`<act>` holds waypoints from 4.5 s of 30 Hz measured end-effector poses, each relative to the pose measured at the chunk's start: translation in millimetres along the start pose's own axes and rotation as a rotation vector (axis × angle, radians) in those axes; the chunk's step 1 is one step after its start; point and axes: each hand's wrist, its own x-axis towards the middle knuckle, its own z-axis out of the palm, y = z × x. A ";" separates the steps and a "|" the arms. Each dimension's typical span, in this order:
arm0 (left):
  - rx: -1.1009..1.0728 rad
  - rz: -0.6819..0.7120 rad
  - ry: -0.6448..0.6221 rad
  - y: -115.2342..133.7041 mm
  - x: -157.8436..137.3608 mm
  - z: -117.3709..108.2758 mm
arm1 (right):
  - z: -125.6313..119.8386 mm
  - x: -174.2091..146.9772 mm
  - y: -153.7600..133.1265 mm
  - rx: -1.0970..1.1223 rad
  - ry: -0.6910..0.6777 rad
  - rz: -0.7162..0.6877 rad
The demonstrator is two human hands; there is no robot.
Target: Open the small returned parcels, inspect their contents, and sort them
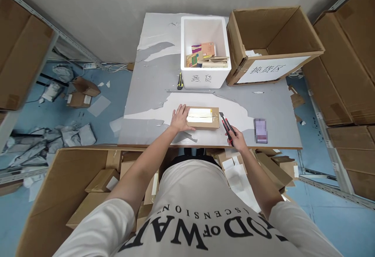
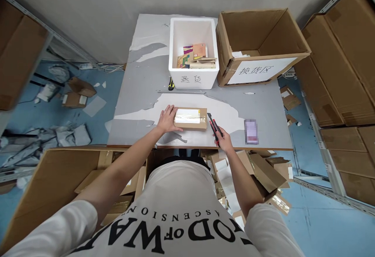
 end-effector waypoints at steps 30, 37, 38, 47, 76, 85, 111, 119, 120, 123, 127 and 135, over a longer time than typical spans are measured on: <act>0.024 0.008 0.050 1.0 -1.3 5.6 | -44.5 -29.6 7.4 -0.162 -0.235 0.072; 0.021 -0.004 0.025 -3.1 -2.5 9.7 | -66.1 -29.9 26.0 -0.320 0.036 -0.059; 0.024 -0.005 0.015 -2.9 -2.6 9.2 | -67.8 -27.3 32.8 -0.341 0.135 -0.097; 0.060 -0.015 0.062 4.9 -5.6 12.1 | -21.3 19.8 85.8 -0.687 0.465 0.035; 0.121 0.184 -0.002 37.9 -70.5 46.6 | 65.7 79.9 -71.5 -1.390 -0.179 -0.767; 0.140 0.194 -0.020 35.3 -70.1 48.6 | 76.5 92.5 -83.7 -1.654 -0.332 -0.721; 0.097 0.246 -0.026 27.6 -65.4 33.2 | 86.4 138.2 -97.8 -1.166 0.243 -0.540; -0.027 0.264 0.087 -32.6 -21.1 -10.6 | 92.8 69.7 -95.2 -1.371 -0.412 -0.891; -0.031 0.285 0.059 -41.0 -14.1 -12.8 | 97.4 66.8 -94.5 -1.381 -0.453 -0.841; -0.064 0.321 -0.051 -58.3 1.1 -12.1 | 113.2 66.8 -95.5 -1.398 -0.431 -0.634; -0.088 0.300 -0.090 -64.5 5.3 -4.2 | 129.6 70.0 -102.5 -1.392 -0.446 -0.409; -0.104 0.290 -0.058 -65.4 4.3 1.0 | 147.9 26.1 -96.3 -1.454 -0.299 -0.406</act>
